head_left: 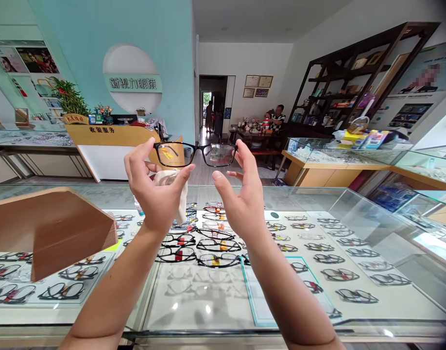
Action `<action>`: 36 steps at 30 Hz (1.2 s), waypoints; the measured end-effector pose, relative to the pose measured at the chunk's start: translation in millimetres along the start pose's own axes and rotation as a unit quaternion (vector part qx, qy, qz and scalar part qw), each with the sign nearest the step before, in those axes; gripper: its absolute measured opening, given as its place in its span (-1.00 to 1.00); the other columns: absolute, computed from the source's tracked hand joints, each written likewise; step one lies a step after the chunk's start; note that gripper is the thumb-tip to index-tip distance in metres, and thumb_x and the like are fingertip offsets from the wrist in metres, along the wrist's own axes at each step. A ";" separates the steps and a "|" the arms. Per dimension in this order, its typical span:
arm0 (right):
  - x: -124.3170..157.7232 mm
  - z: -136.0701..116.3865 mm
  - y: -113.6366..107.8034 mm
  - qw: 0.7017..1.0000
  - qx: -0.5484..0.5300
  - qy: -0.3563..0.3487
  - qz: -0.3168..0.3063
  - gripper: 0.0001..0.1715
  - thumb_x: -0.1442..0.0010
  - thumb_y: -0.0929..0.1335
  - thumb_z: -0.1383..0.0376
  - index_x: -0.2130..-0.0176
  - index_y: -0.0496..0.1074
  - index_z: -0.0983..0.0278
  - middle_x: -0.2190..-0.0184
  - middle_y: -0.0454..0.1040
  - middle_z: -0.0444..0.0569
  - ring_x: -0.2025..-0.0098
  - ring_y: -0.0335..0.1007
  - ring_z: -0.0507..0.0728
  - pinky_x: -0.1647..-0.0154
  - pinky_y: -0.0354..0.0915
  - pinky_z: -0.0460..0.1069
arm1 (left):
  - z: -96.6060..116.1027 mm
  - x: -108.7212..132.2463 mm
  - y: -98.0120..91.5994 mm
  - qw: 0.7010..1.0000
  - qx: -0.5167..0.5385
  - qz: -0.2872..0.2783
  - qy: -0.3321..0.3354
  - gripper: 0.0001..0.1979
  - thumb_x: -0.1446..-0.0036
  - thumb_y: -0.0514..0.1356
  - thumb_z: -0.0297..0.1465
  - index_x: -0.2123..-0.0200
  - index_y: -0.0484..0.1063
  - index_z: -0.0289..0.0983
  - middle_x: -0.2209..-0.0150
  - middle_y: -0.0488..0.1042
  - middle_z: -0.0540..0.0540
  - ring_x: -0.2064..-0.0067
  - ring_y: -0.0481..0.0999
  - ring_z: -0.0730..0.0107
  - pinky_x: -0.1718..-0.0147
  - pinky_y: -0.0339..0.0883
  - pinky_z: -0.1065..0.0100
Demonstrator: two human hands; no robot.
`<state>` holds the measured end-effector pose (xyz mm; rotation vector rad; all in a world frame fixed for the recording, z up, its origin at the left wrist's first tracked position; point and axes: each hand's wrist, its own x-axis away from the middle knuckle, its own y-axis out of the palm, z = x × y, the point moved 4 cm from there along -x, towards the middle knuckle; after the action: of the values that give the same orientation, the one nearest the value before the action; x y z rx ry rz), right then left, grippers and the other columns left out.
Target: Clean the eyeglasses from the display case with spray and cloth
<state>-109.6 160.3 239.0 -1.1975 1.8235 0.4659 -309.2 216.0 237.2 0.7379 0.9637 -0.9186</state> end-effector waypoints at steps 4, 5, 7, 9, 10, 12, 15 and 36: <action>-0.9 4.7 2.8 0.999 -0.033 0.037 -0.014 -0.10 -0.50 0.40 -0.05 -0.64 0.11 -0.02 -0.63 0.22 0.12 -0.62 0.21 0.43 -0.40 0.48 0.41 | 15.5 0.9 -2.2 0.997 -0.027 0.058 0.053 -0.14 -0.01 0.66 -0.01 -0.31 0.48 -0.05 -0.23 0.44 -0.22 -0.06 0.49 0.13 0.12 0.49 0.16; -1.3 6.1 3.3 0.998 -0.042 0.046 -0.015 -0.11 -0.49 0.41 -0.06 -0.63 0.13 -0.01 -0.62 0.25 0.12 -0.61 0.22 0.42 -0.40 0.48 0.40 | 17.9 1.3 -2.0 0.996 -0.028 0.059 0.053 -0.13 0.00 0.66 0.01 -0.31 0.48 -0.05 -0.23 0.43 -0.22 -0.08 0.48 0.12 0.14 0.50 0.17; -1.9 8.1 4.1 0.996 -0.058 0.060 -0.016 -0.11 -0.48 0.43 -0.06 -0.61 0.17 0.00 -0.59 0.30 0.13 -0.59 0.26 0.41 -0.41 0.47 0.40 | 21.3 2.0 -2.1 0.996 -0.030 0.064 0.050 -0.11 0.01 0.66 0.03 -0.32 0.48 -0.05 -0.22 0.41 -0.22 -0.08 0.46 0.12 0.18 0.51 0.19; -2.5 8.8 4.6 0.995 -0.068 0.070 -0.014 -0.12 -0.46 0.44 -0.05 -0.59 0.20 0.01 -0.56 0.33 0.14 -0.56 0.29 0.41 -0.42 0.45 0.41 | 23.4 2.5 -2.9 0.996 -0.028 0.069 0.048 -0.10 0.04 0.68 0.01 -0.31 0.50 -0.06 -0.19 0.41 -0.22 -0.05 0.45 0.14 0.21 0.50 0.20; -2.7 8.7 4.6 0.995 -0.070 0.072 -0.012 -0.13 -0.45 0.45 -0.04 -0.58 0.22 0.02 -0.55 0.34 0.14 -0.55 0.30 0.41 -0.43 0.44 0.41 | 24.0 2.5 -3.3 0.996 -0.025 0.071 0.048 -0.11 0.05 0.69 -0.01 -0.31 0.51 -0.06 -0.18 0.42 -0.22 -0.03 0.45 0.15 0.21 0.50 0.19; -2.9 7.7 4.1 0.995 -0.073 0.073 -0.002 -0.16 -0.44 0.46 -0.01 -0.56 0.25 0.03 -0.54 0.36 0.15 -0.55 0.31 0.40 -0.46 0.42 0.41 | 23.8 1.9 -3.8 0.997 -0.021 0.068 0.038 -0.13 0.05 0.70 -0.05 -0.29 0.52 -0.05 -0.18 0.44 -0.21 -0.01 0.46 0.15 0.19 0.51 0.18; -2.9 5.1 2.0 0.995 -0.075 0.058 0.022 -0.23 -0.45 0.45 0.03 -0.52 0.30 0.02 -0.50 0.39 0.13 -0.53 0.33 0.37 -0.50 0.38 0.41 | 20.1 0.5 -2.6 0.998 -0.013 0.059 0.006 -0.18 -0.01 0.67 -0.06 -0.29 0.51 -0.05 -0.23 0.47 -0.21 -0.02 0.50 0.16 0.12 0.55 0.16; -9.3 -0.9 -14.6 0.974 -0.082 -0.024 0.211 -0.64 -0.53 0.37 0.14 -0.14 0.70 0.10 -0.15 0.70 0.01 -0.26 0.61 0.23 -0.43 0.45 0.29 | 5.4 16.3 21.8 0.997 0.016 0.049 0.056 -0.12 -0.27 0.46 0.12 -0.49 0.26 -0.04 -0.48 0.40 -0.30 -0.34 0.55 0.00 0.04 0.61 0.15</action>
<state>-96.0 158.0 249.3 -0.8893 2.0304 0.8911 -283.4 215.8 227.2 0.8646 1.0040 -0.8150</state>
